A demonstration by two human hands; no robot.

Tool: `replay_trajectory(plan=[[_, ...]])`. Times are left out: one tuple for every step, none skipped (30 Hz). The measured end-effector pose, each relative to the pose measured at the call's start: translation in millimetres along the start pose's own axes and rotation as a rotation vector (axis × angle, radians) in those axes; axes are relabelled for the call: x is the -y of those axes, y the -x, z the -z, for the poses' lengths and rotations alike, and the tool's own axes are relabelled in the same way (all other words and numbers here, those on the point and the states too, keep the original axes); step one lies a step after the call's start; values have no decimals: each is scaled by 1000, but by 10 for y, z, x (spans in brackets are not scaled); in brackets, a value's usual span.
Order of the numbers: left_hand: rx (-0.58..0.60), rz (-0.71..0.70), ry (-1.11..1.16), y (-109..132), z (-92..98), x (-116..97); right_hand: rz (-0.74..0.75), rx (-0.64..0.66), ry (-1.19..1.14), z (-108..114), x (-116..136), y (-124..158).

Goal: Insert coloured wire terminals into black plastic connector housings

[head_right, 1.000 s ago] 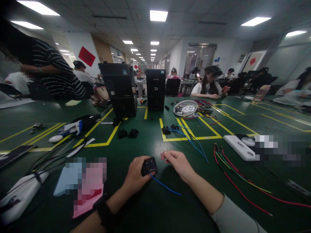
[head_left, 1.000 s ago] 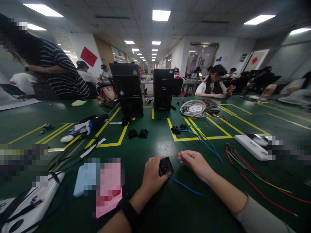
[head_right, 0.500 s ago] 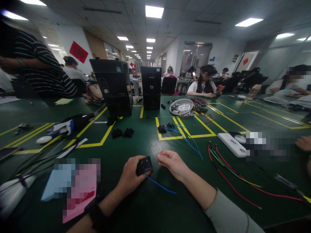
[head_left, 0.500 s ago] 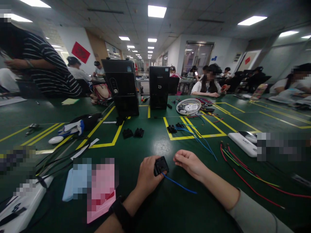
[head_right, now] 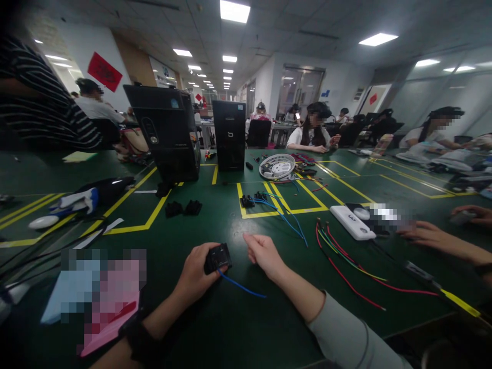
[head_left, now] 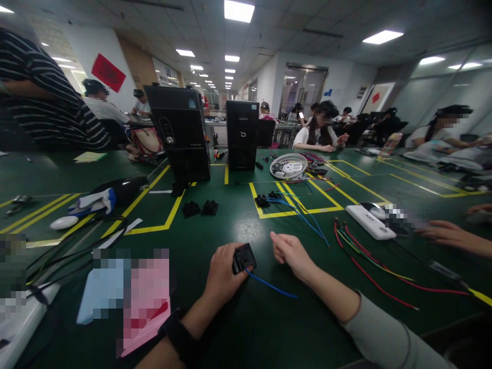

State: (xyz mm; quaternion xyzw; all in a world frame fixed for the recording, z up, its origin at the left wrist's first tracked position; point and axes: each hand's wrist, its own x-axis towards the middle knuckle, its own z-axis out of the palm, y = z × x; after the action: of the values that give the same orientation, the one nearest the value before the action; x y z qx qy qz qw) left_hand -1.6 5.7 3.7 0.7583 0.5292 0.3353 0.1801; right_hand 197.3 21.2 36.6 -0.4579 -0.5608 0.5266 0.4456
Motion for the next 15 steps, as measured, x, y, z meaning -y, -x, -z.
replay_trajectory(plan=[[-7, -4, 5, 1, -6, 8, -4, 57, 47, -9, 19, 21], [-17, -5, 9, 1, -12, 17, -9, 127, 103, -22, 38, 51], [-29, -5, 9, 1, -17, 23, -9, 200, 165, -39, 56, 87], [-43, 0, 3, 1, -19, 28, -3, 269, 226, -57, 68, 128], [-59, 9, -10, 1, -20, 29, 10, 332, 280, -77, 76, 172], [-74, 19, -27, 0, -18, 27, 34, 386, 334, -96, 78, 214], [-86, 29, -44, 0, -14, 22, 67, 428, 389, -115, 76, 253], [-94, 39, -60, 0, -9, 16, 100, 456, 440, -132, 72, 286], [-96, 45, -70, 0, -3, 9, 133, 466, 489, -147, 66, 312], [-94, 48, -74, 1, 2, 2, 164, 459, 538, -159, 62, 331], [-91, 52, -74, 3, 6, -4, 196, 436, 587, -169, 61, 344], [-87, 55, -73, 6, 9, -8, 223, 406, 634, -175, 63, 351], [-84, 59, -73, 8, 11, -11, 246, 376, 674, -178, 68, 354], [-81, 63, -73, 10, 11, -11, 264, 344, 707, -180, 76, 355], [-79, 67, -75, 12, 11, -11, 277, 313, 731, -181, 85, 354]])
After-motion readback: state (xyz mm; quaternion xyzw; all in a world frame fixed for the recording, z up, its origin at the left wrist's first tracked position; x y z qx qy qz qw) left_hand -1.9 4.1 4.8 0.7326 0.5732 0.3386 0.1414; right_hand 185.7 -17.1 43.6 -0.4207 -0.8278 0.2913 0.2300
